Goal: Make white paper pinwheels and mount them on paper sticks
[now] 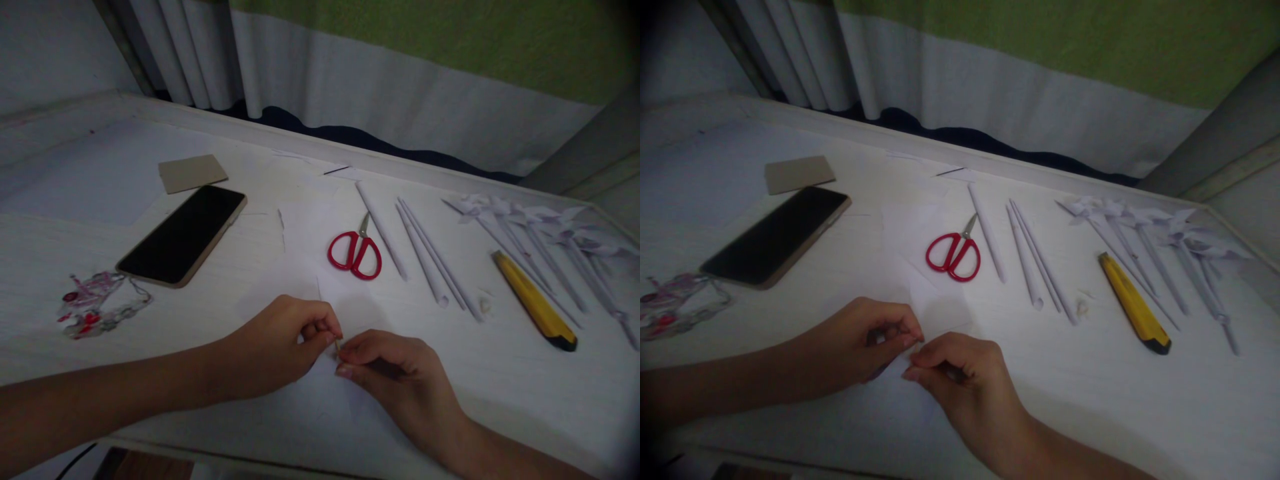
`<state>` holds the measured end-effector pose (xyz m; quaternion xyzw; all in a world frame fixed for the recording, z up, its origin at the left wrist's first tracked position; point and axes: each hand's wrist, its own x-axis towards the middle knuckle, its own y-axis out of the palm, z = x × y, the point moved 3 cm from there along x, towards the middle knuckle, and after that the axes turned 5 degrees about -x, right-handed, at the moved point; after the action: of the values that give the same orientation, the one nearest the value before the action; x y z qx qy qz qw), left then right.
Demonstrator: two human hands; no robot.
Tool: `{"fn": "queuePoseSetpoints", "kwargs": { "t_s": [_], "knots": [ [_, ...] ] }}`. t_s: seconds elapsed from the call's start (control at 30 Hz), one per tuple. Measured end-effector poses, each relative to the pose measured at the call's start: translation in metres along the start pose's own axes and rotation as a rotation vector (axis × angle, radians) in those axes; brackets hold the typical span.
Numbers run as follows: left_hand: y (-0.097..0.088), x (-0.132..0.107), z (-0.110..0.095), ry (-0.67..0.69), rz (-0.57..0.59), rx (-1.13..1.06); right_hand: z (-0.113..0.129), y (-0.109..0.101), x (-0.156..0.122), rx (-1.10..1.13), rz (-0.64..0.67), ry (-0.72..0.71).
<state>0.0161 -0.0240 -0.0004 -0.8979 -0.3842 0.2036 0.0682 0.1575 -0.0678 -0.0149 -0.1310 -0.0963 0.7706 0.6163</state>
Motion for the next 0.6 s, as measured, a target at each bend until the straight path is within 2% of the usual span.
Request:
{"fn": "queuePoseSetpoints", "kwargs": {
  "t_s": [0.17,0.33,0.6],
  "knots": [
    [0.0010,-0.0008,0.0005,-0.015,0.006,-0.032,-0.0019,-0.0007,0.0022,-0.010,-0.001,0.084],
    [-0.0004,-0.0001,0.0014,-0.066,0.082,-0.108,-0.0022,-0.0012,0.0022,-0.026,0.022,0.087],
    [-0.0046,-0.0016,-0.0002,-0.051,0.146,-0.165,0.0004,-0.0011,0.0026,-0.045,0.003,0.100]
  ]
}}
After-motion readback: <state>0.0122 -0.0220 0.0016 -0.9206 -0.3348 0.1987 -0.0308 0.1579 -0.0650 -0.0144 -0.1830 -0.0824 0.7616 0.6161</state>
